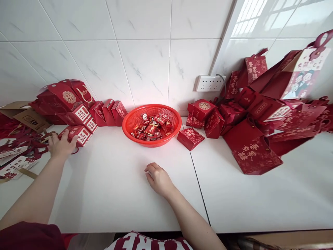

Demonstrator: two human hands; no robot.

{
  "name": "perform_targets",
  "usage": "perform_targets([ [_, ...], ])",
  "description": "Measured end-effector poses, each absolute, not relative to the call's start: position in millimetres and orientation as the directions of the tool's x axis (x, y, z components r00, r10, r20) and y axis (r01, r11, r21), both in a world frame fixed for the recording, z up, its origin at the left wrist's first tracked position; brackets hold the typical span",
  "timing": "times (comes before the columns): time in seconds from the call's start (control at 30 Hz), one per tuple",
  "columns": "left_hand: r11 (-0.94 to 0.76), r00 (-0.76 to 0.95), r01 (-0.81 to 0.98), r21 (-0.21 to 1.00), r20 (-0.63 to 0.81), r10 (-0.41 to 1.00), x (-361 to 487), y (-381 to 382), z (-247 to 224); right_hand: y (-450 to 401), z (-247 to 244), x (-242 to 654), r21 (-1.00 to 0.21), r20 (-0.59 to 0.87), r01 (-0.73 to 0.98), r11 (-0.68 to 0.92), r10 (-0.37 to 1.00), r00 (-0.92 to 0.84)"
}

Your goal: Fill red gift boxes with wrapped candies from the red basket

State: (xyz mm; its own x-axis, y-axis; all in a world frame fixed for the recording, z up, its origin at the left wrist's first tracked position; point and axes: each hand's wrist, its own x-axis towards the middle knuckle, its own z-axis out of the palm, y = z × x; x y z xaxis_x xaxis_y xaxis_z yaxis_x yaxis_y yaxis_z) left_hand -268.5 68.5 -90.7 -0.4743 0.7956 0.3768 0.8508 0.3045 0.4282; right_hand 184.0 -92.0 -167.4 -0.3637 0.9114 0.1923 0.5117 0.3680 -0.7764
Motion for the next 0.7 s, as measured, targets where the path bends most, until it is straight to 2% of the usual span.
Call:
perform_targets([
  [0.1,0.257,-0.434,0.885,0.389,0.484,0.760,-247.5,63.4,-92.0,-91.1,-168.1,183.9,-0.766,0.204,0.518,0.380,0.909,-0.364],
  [0.23,0.073,-0.246,0.952,0.298,0.600,0.761,-186.4,54.9,-101.3,-91.4,-167.5,182.9,-0.754,0.220,0.523,0.398,0.903,-0.370],
  [0.3,0.007,-0.169,0.961,0.276,0.568,0.805,-146.7,52.3,-113.4,-93.4,-166.7,182.5,-0.750,0.227,0.523,0.405,0.900,-0.371],
  [0.37,0.014,-0.185,0.926,0.376,0.423,0.887,-108.8,52.0,-131.3,-95.6,-165.7,182.9,-0.746,0.237,0.522,0.412,0.898,-0.371],
  [0.47,0.063,-0.206,0.906,0.419,0.306,0.930,-69.2,54.7,-160.3,-93.2,-162.8,187.7,-0.735,0.268,0.517,0.439,0.888,-0.373],
  [0.6,0.043,-0.151,0.914,0.402,0.240,0.959,-57.2,59.4,-179.5,-71.2,-144.5,209.4,-0.712,0.353,0.529,0.462,0.887,-0.299],
  [0.7,0.012,-0.115,0.918,0.396,0.237,0.965,-62.7,61.1,-180.0,-57.1,-105.4,241.0,-0.691,0.444,0.551,0.468,0.876,-0.187],
])
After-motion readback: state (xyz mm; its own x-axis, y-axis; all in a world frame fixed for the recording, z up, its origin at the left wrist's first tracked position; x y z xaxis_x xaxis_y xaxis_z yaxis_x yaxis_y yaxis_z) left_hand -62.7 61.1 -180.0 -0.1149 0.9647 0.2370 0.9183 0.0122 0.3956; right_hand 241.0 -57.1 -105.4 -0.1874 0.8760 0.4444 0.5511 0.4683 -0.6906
